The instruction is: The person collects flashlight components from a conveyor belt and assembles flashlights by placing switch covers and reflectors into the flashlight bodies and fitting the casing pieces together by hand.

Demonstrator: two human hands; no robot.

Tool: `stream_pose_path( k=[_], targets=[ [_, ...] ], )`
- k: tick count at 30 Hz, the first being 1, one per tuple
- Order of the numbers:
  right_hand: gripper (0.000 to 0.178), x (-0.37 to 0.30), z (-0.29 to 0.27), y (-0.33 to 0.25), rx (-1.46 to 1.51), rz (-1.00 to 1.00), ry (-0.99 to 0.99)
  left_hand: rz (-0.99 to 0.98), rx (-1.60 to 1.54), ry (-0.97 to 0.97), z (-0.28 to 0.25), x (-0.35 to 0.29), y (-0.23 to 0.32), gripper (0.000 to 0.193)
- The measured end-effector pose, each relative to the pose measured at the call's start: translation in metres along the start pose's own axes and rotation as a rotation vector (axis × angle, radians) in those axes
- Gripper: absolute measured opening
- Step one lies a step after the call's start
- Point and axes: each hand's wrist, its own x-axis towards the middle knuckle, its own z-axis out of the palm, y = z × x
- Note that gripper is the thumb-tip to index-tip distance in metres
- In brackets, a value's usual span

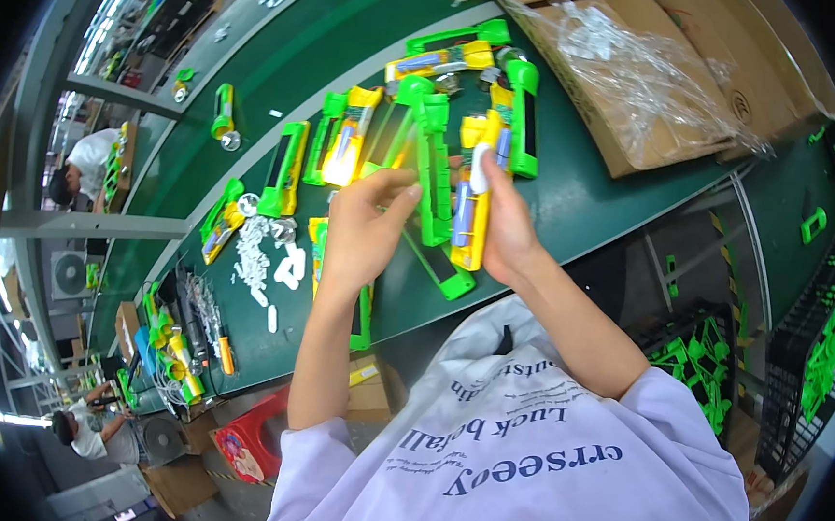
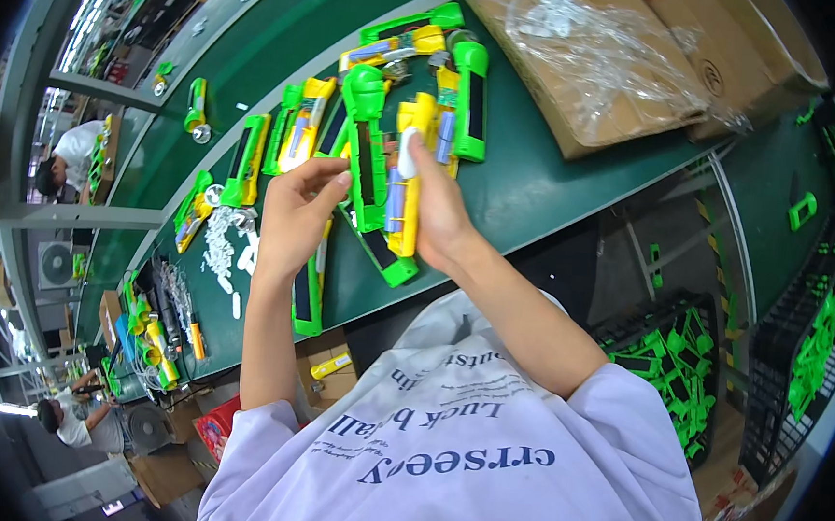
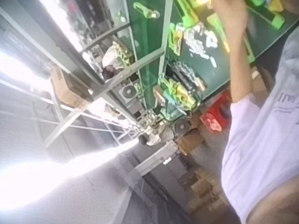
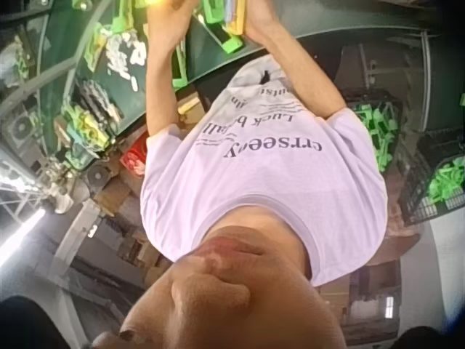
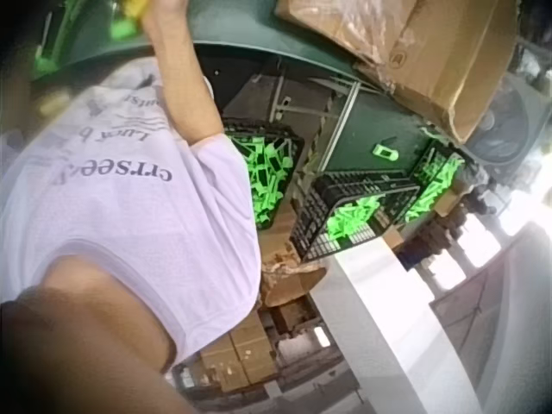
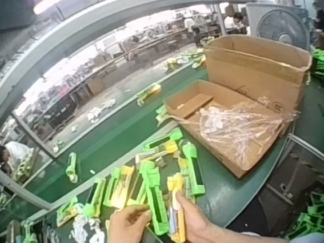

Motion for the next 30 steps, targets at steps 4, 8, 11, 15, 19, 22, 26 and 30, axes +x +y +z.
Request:
stream_pose_path(
  k=[4, 8, 11, 15, 19, 22, 26, 30],
  targets=[
    [0.052, 0.003, 0.004, -0.022, 0.096, 0.072, -0.241, 0.123, 0.38, 0.345, -0.089, 0.087, -0.066, 0.018],
    [0.065, 0.002, 0.006, -0.029, 0.039, 0.067, -0.213, 0.083, 0.461, 0.513, -0.208, 0.172, -0.152, 0.018],
    [0.063, 0.005, -0.018, -0.028, -0.02, 0.099, -0.16, 0.191, 0.735, 0.219, -0.25, 0.205, -0.206, 0.023],
    [0.059, -0.001, -0.028, -0.026, -0.037, 0.036, -0.128, 0.173, 0.634, 0.171, -0.233, 0.231, -0.227, 0.018],
    [0.057, -0.007, -0.03, -0.025, -0.073, 0.041, -0.133, 0.287, 0.779, 0.325, -0.225, 0.226, -0.23, 0.014],
    [0.057, -0.007, -0.026, -0.02, -0.084, 0.087, -0.143, 0.428, 0.892, 0.377, -0.244, 0.209, -0.238, 0.014],
    [0.059, -0.006, -0.037, -0.015, 0.004, 0.072, -0.118, 0.149, 0.147, 0.251, -0.159, 0.16, -0.121, 0.01],
    [0.058, -0.016, -0.033, -0.002, 0.082, 0.049, -0.165, -0.074, -0.245, 0.135, -0.049, 0.005, -0.019, 0.012]
  ],
)
